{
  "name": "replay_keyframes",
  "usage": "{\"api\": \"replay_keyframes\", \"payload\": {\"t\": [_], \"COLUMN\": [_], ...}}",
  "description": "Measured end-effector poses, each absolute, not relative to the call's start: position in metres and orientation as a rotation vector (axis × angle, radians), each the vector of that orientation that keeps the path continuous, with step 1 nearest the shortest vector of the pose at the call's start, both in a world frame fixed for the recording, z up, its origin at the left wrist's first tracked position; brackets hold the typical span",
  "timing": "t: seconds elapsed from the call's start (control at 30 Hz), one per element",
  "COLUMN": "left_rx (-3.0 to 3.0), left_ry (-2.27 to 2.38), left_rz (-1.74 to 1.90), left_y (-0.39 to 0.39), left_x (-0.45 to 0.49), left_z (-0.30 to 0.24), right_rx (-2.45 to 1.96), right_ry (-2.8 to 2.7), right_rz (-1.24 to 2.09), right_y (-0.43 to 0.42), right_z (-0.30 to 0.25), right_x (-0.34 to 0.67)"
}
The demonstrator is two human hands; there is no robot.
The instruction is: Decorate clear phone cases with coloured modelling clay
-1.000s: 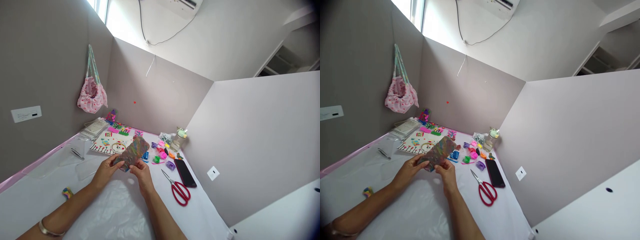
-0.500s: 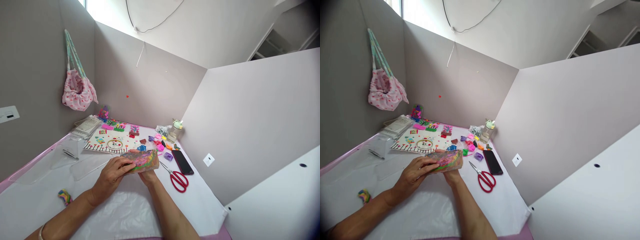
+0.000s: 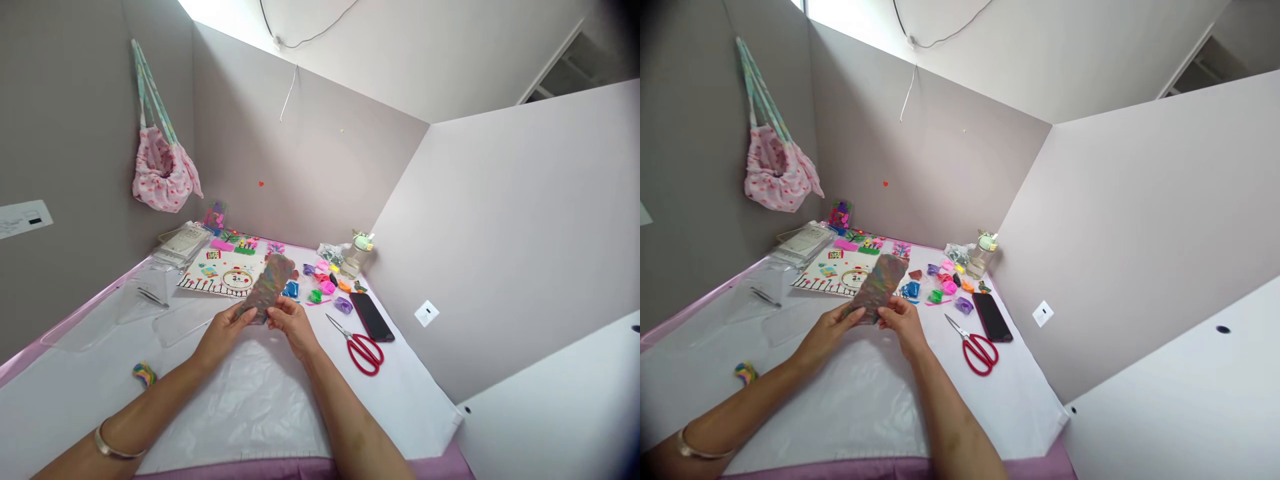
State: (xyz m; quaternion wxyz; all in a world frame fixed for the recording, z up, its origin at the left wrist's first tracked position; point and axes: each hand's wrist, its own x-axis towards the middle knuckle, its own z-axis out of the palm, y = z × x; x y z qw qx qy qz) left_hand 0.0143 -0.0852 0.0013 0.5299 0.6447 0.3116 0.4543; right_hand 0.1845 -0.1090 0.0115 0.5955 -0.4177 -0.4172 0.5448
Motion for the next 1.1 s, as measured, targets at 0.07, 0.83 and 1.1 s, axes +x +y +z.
{"api": "replay_keyframes", "payload": {"t": [0.07, 0.83, 1.1], "left_rx": [1.400, 1.069, 1.064], "left_ry": [0.710, 0.634, 0.613], "left_rz": [1.010, 0.841, 0.827], "left_y": [-0.081, -0.071, -0.069], "left_x": [0.014, 0.008, 0.008], "left_z": [0.002, -0.004, -0.008], "right_rx": [-1.000, -1.050, -1.015], "right_ry": [-0.951, -1.096, -1.065], "right_rz": [1.242, 1.165, 1.174], "right_y": [-0.107, -0.108, -0.105], "right_z": [0.008, 0.003, -0.004], "right_x": [0.183, 0.175, 0.176]}}
